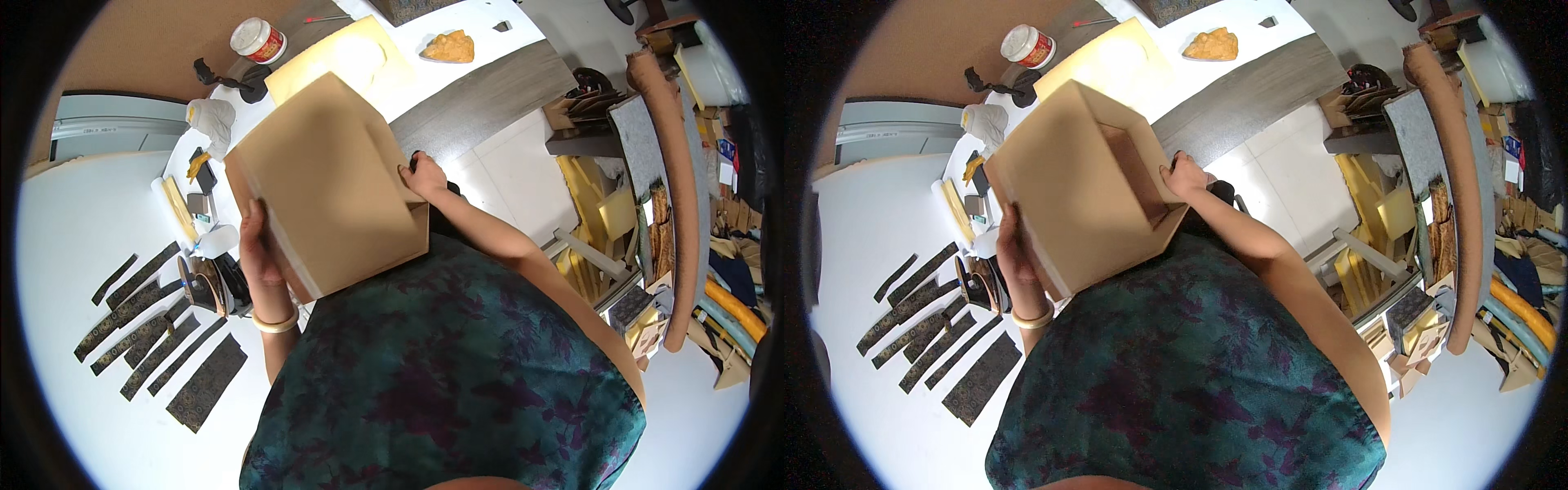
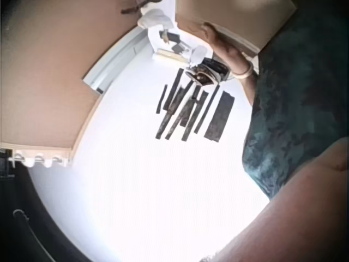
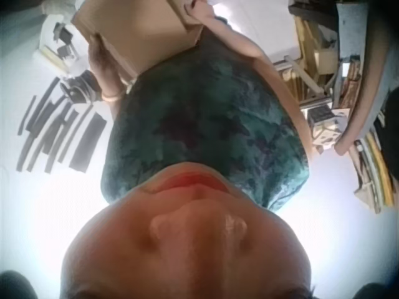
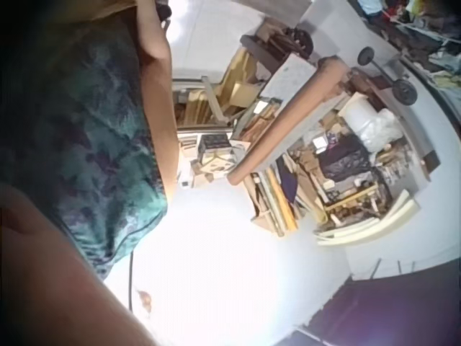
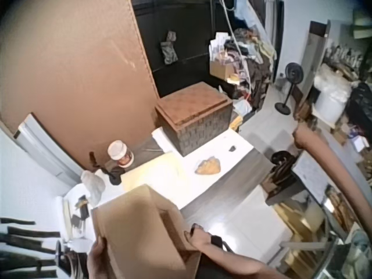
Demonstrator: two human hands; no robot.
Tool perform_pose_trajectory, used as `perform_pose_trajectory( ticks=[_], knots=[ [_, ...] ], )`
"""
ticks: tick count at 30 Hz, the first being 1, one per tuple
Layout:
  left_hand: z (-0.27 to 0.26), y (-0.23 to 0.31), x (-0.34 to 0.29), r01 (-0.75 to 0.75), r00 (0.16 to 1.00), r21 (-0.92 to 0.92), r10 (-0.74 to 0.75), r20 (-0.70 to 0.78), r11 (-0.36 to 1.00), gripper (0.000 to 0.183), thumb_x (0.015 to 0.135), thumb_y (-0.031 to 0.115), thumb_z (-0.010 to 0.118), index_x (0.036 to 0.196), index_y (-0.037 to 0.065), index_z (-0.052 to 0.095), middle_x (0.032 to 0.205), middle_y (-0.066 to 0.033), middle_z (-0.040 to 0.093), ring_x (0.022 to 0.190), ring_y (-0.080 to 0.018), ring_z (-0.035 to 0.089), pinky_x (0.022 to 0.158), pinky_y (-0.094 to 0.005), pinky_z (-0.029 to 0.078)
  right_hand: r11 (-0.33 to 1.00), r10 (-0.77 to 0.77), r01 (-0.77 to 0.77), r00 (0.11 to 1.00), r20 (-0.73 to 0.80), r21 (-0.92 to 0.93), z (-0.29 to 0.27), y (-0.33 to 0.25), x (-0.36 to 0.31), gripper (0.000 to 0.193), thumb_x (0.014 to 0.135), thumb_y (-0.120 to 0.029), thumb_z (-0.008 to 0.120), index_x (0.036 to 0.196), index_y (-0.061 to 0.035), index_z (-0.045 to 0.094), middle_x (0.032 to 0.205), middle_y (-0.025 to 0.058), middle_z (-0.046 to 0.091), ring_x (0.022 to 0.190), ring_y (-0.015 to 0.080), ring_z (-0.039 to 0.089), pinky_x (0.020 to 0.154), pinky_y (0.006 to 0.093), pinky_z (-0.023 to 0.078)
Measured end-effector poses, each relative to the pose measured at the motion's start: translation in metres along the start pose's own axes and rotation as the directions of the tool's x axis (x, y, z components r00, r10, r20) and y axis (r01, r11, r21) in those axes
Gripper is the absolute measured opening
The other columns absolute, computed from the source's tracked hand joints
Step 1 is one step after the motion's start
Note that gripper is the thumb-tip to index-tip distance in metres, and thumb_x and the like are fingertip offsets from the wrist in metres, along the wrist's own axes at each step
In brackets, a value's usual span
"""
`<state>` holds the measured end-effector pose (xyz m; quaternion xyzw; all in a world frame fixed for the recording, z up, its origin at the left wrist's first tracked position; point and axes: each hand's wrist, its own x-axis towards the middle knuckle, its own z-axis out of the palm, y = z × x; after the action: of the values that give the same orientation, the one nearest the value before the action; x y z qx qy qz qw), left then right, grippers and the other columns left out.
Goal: The person applies glue to small patterned fabric strips and adheres them to a larger fabric sheet. They then place a cardboard box on the table, line its interior with a white sheet, and insert the glued fabric sheet into the box.
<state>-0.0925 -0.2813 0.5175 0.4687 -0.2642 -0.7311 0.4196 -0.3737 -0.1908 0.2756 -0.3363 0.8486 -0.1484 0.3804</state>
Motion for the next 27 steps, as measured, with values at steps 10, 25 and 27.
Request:
perform_pose_trajectory(
  ticks=[10, 25, 27],
  knots=[
    [-0.118, -0.032, 0.011, 0.16, 0.975, -0.321, -0.099, 0.2, 0.934, 0.041, 0.103, 0.032, 0.055, 0.132, 0.002, 0.056, 0.1, -0.0095, 0.066, 0.086, -0.0202, 0.064, 0.079, -0.0343, 0.055, 0.912, -0.331, 0.346, 0.938, -0.1, 0.219, -0.145, -0.002, -0.047, 0.031, 0.095, -0.031, 0.065, 0.107, -0.003, 0.07, 0.089, 0.0224, 0.072, 0.088, 0.0397, 0.07, 0.08, 0.0461, 0.055],
    [-0.138, -0.22, 0.136, 0.255, 0.952, -0.251, -0.287, -0.102, 0.934, 0.042, 0.102, 0.042, 0.053, 0.124, 0.007, 0.061, 0.106, -0.0083, 0.067, 0.09, -0.0228, 0.064, 0.075, -0.0356, 0.055, 0.87, -0.481, 0.395, 0.812, -0.331, -0.295, -0.18, -0.016, -0.015, 0.029, 0.092, -0.03, 0.067, 0.083, -0.0033, 0.062, 0.072, 0.0237, 0.066, 0.073, 0.0458, 0.066, 0.067, 0.056, 0.052],
    [-0.117, -0.196, 0.129, 0.254, 0.954, -0.241, -0.284, -0.098, 0.937, 0.045, 0.102, 0.044, 0.052, 0.126, 0.006, 0.061, 0.108, -0.0083, 0.067, 0.093, -0.023, 0.064, 0.077, -0.0354, 0.055, 0.872, -0.483, 0.405, 0.802, -0.35, -0.275, -0.177, -0.015, -0.013, 0.031, 0.092, -0.032, 0.067, 0.084, -0.0029, 0.062, 0.071, 0.0227, 0.066, 0.073, 0.0455, 0.066, 0.066, 0.0553, 0.052]
  ],
)
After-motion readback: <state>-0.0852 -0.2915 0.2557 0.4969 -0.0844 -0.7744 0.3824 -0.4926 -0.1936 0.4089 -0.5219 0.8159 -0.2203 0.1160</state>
